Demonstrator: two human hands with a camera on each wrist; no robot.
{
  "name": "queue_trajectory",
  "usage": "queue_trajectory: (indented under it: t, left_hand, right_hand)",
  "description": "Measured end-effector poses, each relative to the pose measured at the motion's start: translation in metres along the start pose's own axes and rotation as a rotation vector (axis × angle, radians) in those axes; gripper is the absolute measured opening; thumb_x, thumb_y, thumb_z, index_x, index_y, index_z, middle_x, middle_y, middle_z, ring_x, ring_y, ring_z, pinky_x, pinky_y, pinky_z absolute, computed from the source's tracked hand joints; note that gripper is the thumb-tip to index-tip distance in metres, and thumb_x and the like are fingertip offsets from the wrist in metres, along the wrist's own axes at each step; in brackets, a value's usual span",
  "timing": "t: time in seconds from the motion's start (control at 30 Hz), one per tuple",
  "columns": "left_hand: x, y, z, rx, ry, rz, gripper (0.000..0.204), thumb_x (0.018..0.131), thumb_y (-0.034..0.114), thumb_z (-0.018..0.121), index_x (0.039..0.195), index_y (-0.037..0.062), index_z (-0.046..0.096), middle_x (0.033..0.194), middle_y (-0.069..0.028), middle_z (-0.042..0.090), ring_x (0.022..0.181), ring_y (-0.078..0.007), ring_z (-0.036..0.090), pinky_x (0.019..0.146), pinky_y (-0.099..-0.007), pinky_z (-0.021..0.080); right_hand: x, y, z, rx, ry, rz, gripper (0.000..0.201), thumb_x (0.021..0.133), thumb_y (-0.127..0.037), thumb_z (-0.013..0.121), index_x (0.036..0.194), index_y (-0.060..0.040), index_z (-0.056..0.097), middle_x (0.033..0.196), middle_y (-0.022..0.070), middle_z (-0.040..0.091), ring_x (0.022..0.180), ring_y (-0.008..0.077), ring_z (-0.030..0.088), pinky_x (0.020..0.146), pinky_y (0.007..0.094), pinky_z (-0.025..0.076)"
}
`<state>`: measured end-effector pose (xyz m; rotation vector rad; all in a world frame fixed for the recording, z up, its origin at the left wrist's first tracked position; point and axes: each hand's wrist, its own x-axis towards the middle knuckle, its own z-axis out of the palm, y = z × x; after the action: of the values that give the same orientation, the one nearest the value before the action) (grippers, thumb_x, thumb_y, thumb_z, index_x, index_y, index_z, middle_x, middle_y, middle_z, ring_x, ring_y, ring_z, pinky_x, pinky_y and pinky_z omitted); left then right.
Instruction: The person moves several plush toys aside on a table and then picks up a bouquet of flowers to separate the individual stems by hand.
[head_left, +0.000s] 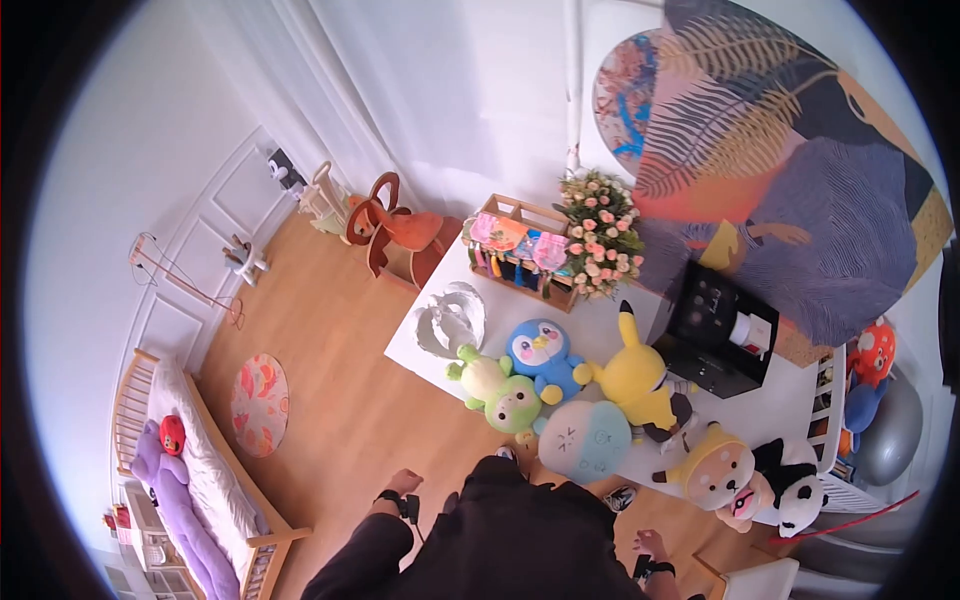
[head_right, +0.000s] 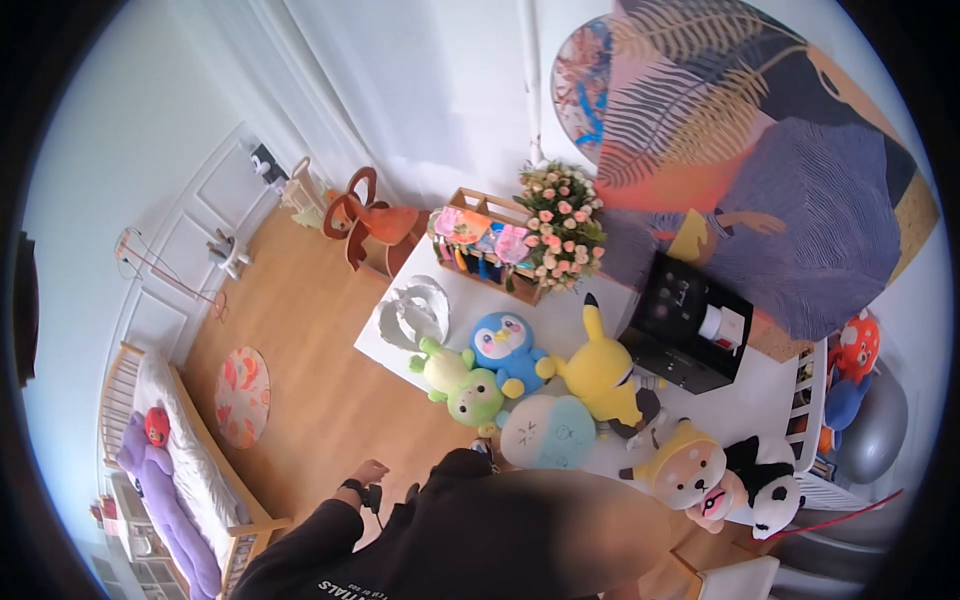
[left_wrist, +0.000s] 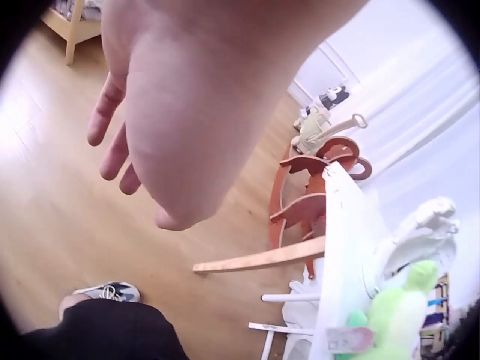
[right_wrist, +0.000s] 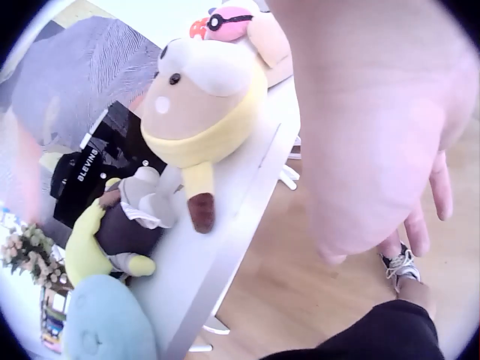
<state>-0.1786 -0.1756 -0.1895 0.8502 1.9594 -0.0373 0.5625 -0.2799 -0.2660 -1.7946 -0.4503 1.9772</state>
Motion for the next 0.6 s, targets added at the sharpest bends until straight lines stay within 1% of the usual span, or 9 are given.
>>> queue_trajectory:
  t: [0.07,0.1,0.17,0.23,0.3,0.33,0.4,0.5,0.6]
  left_hand:
    - [0.011,-0.023,-0.014,-0.009,0.052,-0.032,0.041,0.073,0.037,0.064,0.099,0.0048,0.071,0.092,-0.0168,0.069,0.09,-0.0288,0.066,0.082,-0.0368,0.051]
    - [0.004,-0.021,-0.027,-0.075,0.029,-0.059,0.04,0.074,0.034,0.064,0.098,0.0038,0.07,0.088,-0.0161,0.069,0.087,-0.0275,0.066,0.08,-0.0367,0.052]
    - [0.013,-0.017,-0.049,-0.254,0.033,-0.054,0.035,0.076,0.03,0.066,0.095,0.001,0.069,0.081,-0.0137,0.068,0.081,-0.0239,0.066,0.077,-0.0363,0.052]
    - [0.046,-0.001,-0.071,-0.197,0.158,0.1,0.038,0.077,0.03,0.068,0.101,0.0002,0.064,0.09,-0.0142,0.067,0.089,-0.0247,0.064,0.081,-0.0371,0.051]
    - [0.047,0.062,-0.101,-0.225,0.394,0.217,0.044,0.08,0.03,0.068,0.109,-0.0013,0.058,0.103,-0.0171,0.063,0.099,-0.0276,0.061,0.085,-0.0382,0.049]
    - [0.058,0.088,-0.122,-0.144,0.429,0.326,0.049,0.081,0.028,0.066,0.117,-0.0022,0.051,0.112,-0.0197,0.059,0.104,-0.0315,0.058,0.088,-0.04,0.047]
    - [0.034,0.169,-0.158,-0.299,0.526,0.531,0.06,0.079,0.028,0.069,0.124,-0.0014,0.042,0.12,-0.0215,0.053,0.108,-0.034,0.055,0.091,-0.0421,0.045]
    - [0.003,0.265,-0.196,-0.248,0.656,0.727,0.062,0.078,0.028,0.07,0.125,0.0001,0.042,0.122,-0.0215,0.051,0.109,-0.0342,0.054,0.091,-0.0428,0.046]
    - [0.008,0.314,-0.211,-0.151,0.667,0.824,0.058,0.078,0.027,0.07,0.123,0.002,0.044,0.118,-0.0212,0.054,0.107,-0.0354,0.056,0.089,-0.0435,0.046]
  right_hand:
    - [-0.028,-0.069,0.067,-0.3,0.301,0.013,0.024,0.088,-0.027,0.054,0.101,-0.0061,0.055,0.083,0.0121,0.062,0.066,0.0253,0.062,0.057,0.0414,0.052]
    - [-0.037,-0.086,0.082,-0.251,0.324,0.035,0.03,0.088,-0.031,0.059,0.1,-0.0044,0.055,0.082,0.0101,0.063,0.064,0.0189,0.063,0.055,0.0353,0.052]
    - [-0.044,-0.095,0.108,-0.184,0.337,0.031,0.026,0.088,-0.03,0.058,0.099,-0.0063,0.055,0.079,0.0102,0.063,0.06,0.0209,0.062,0.05,0.0351,0.05]
    - [-0.057,-0.103,0.131,-0.123,0.357,0.031,0.023,0.087,-0.028,0.058,0.098,-0.0082,0.054,0.077,0.0103,0.062,0.056,0.0229,0.061,0.045,0.0348,0.048]
    - [-0.075,-0.1,0.145,-0.225,0.337,-0.023,0.023,0.088,-0.026,0.056,0.102,-0.0072,0.053,0.079,0.0122,0.062,0.058,0.0268,0.062,0.048,0.038,0.05]
    - [-0.077,-0.093,0.143,-0.228,0.349,-0.019,0.023,0.088,-0.026,0.056,0.102,-0.0072,0.053,0.079,0.0122,0.062,0.058,0.0268,0.062,0.048,0.038,0.05]
    - [-0.068,-0.061,0.124,-0.111,0.229,0.145,0.037,0.089,-0.031,0.059,0.107,-0.0001,0.052,0.085,0.0144,0.063,0.068,0.025,0.064,0.055,0.0391,0.054]
    - [-0.071,-0.012,0.101,-0.116,0.303,0.142,0.04,0.088,-0.028,0.06,0.109,0.0054,0.05,0.085,0.0203,0.062,0.07,0.0319,0.065,0.059,0.0454,0.057]
    - [-0.1,-0.019,0.106,-0.071,0.363,0.195,0.041,0.088,-0.025,0.061,0.109,0.0084,0.049,0.084,0.0252,0.061,0.07,0.0375,0.064,0.062,0.05,0.058]
